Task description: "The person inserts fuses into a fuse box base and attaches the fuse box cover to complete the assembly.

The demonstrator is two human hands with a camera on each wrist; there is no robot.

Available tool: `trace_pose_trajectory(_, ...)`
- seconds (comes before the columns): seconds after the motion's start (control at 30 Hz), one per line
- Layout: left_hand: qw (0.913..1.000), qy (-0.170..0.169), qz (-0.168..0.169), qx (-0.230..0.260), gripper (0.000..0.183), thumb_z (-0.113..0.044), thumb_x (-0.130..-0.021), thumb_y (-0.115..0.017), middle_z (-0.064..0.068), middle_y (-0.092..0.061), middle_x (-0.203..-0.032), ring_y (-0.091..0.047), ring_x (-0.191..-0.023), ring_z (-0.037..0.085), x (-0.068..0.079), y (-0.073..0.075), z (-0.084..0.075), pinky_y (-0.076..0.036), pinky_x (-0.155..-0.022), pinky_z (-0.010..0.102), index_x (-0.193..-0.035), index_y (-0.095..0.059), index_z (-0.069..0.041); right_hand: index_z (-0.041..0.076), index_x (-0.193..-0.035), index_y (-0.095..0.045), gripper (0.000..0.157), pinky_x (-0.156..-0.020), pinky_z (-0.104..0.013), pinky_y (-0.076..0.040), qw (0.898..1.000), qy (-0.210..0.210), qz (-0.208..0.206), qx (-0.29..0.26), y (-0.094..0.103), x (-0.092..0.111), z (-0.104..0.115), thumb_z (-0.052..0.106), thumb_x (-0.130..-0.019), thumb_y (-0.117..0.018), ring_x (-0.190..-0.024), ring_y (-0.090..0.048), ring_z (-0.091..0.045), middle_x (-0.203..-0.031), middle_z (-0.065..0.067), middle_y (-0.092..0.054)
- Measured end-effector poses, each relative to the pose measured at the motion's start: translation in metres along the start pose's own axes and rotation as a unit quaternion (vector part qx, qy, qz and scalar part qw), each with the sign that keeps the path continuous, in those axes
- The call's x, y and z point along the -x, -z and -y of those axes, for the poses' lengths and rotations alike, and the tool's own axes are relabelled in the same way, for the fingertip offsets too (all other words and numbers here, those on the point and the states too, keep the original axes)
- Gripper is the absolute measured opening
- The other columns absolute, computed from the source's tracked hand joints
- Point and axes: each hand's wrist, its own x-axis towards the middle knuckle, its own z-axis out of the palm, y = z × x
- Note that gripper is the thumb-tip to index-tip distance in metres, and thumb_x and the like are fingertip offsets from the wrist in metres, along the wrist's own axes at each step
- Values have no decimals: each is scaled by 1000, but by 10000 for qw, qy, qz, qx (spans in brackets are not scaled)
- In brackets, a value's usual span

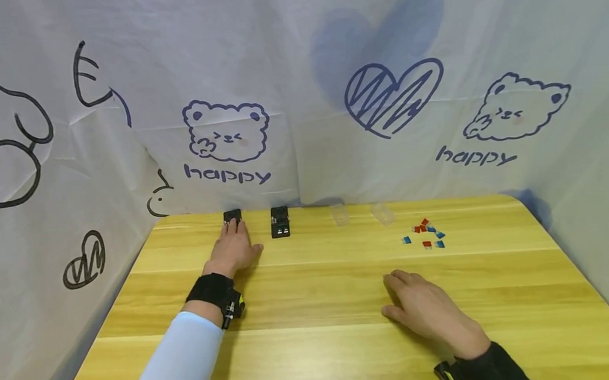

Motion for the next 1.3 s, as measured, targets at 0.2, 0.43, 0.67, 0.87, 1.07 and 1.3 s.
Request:
trace_pose_trajectory(0.2,9997,37,104,209,84,-40,-95,-56,29,-7,-158,-7,-143,44,3,0,-3,-14,-118,52,-150,-12,7,2,-134,-53,62,-94,-54,-47,9999,84,-16,82,1,-1,-1,42,-88,-67,-118,-52,-39,-134,-22,-54)
trace_pose_trajectory(0.43,9995,-111,149,252,80,-35,-96,-56,30,-7,-158,-9,-142,46,13,-1,-9,-17,-117,54,-150,-15,7,3,-133,-53,61,-93,-53,-48,9999,86,100,89,3,-2,-2,42,-89,-66,-117,-52,-39,-133,-21,-55)
trace_pose_trajectory(0.67,9993,-304,132,183,78,-34,-96,-57,30,-10,-157,-12,-142,46,29,-5,-17,-20,-116,54,-149,-18,9,4,-134,-53,61,-93,-52,-48,9998,44,182,80,4,-3,-1,43,-89,-66,-117,-53,-38,-132,-19,-55)
trace_pose_trajectory(0.87,9988,-420,120,237,76,-34,-96,-57,31,-13,-156,-15,-141,46,45,-7,-25,-21,-115,55,-148,-22,8,4,-133,-53,60,-94,-52,-47,9997,40,210,85,4,-2,0,42,-89,-67,-118,-52,-38,-133,-20,-55)
trace_pose_trajectory(1.07,9981,-548,120,274,70,-37,-94,-59,30,-18,-156,-24,-137,49,63,-11,-35,-31,-110,57,-146,-34,2,4,-132,-54,60,-94,-52,-47,9998,78,180,61,4,-1,-1,42,-89,-67,-118,-52,-38,-132,-20,-55)
trace_pose_trajectory(1.3,9957,-910,8,176,63,-36,-94,-60,30,-29,-151,-34,-131,50,84,-15,-50,-37,-105,57,-142,-43,-1,3,-132,-54,60,-94,-52,-47,9998,108,171,72,4,1,-1,42,-89,-67,-118,-52,-38,-132,-19,-56)
